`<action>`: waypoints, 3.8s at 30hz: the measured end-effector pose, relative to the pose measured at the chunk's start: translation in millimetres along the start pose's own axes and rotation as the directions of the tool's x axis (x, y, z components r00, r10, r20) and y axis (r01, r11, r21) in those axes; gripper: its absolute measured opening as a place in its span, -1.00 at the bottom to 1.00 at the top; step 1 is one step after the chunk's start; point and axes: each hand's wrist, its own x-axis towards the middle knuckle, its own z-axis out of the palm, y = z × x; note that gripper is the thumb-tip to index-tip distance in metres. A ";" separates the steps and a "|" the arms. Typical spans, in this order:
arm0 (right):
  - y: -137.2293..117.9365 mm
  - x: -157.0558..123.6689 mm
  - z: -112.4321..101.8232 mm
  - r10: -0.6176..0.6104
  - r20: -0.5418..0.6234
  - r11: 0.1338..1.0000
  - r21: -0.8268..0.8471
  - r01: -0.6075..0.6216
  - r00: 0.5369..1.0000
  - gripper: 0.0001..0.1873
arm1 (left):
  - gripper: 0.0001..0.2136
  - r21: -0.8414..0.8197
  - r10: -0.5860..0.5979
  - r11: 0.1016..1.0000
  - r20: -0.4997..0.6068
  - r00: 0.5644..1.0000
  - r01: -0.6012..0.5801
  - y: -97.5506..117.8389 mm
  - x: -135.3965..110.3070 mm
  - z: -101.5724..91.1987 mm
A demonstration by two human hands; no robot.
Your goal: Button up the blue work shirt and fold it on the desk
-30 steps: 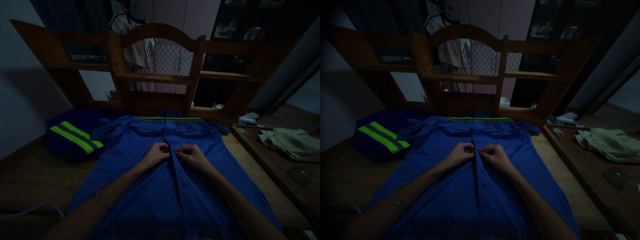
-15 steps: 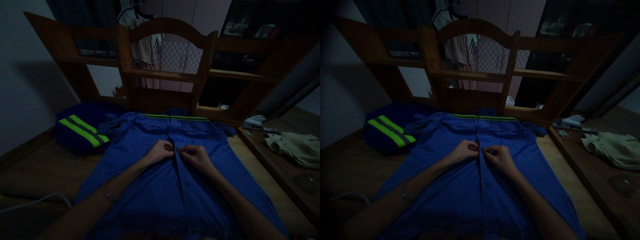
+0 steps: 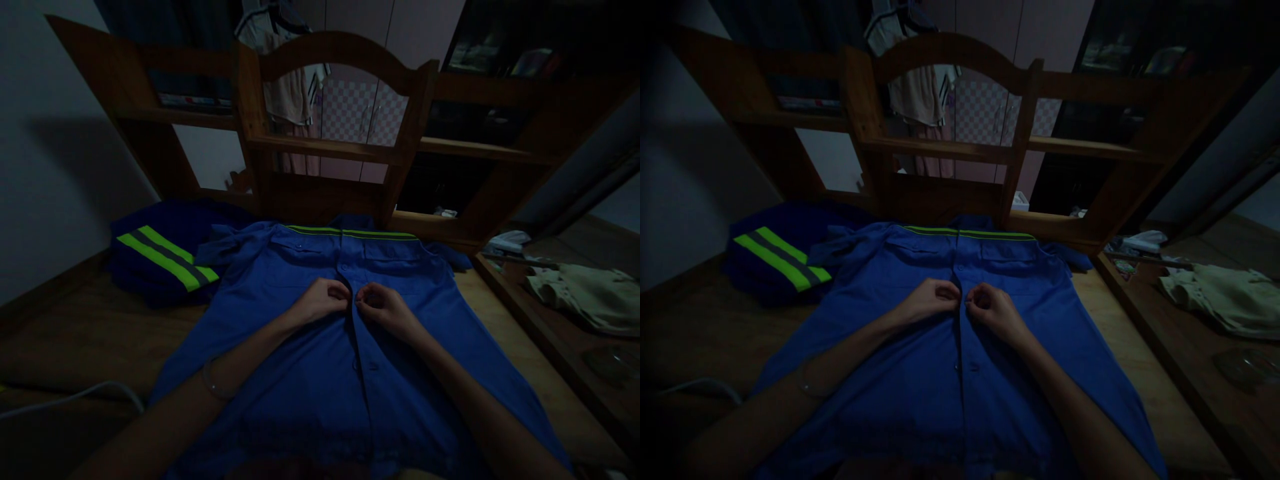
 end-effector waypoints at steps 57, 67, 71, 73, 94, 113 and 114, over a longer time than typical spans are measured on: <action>-2.6 -2.2 -5.3 -0.030 0.102 0.998 -0.051 0.036 0.994 -0.66 | -0.80 0.330 0.225 0.925 -0.068 0.972 -0.191 -2.7 -3.5 9.3; -8.3 -4.6 -9.2 0.012 0.158 1.000 0.007 -0.013 0.987 -0.81 | -0.80 0.342 0.203 0.925 -0.074 0.976 -0.166 -6.1 0.0 3.8; -10.2 -5.0 -10.5 0.024 0.164 0.999 -0.030 -0.019 0.986 -0.82 | -0.82 0.368 0.220 0.911 -0.057 0.974 -0.184 -6.9 1.8 1.9; -10.4 -5.0 -10.5 0.026 0.164 0.999 -0.035 -0.021 0.986 -0.82 | -0.84 0.377 0.226 0.906 -0.048 0.973 -0.192 -7.3 2.6 1.7; -5.0 -4.7 -8.2 0.007 0.133 0.998 -0.058 0.000 0.991 -0.79 | -0.82 0.235 0.188 0.955 -0.005 0.982 -0.181 -13.7 5.1 -0.6; -6.4 -4.8 -9.0 -0.026 0.117 0.992 -0.117 0.039 0.993 -0.86 | -0.82 -0.128 -0.050 0.990 0.031 0.998 0.054 2.1 4.5 0.6; -7.1 -5.1 -9.3 -0.029 0.112 0.992 -0.122 0.043 0.993 -0.86 | -0.80 -0.126 -0.034 0.991 0.032 0.999 0.038 1.3 4.3 0.7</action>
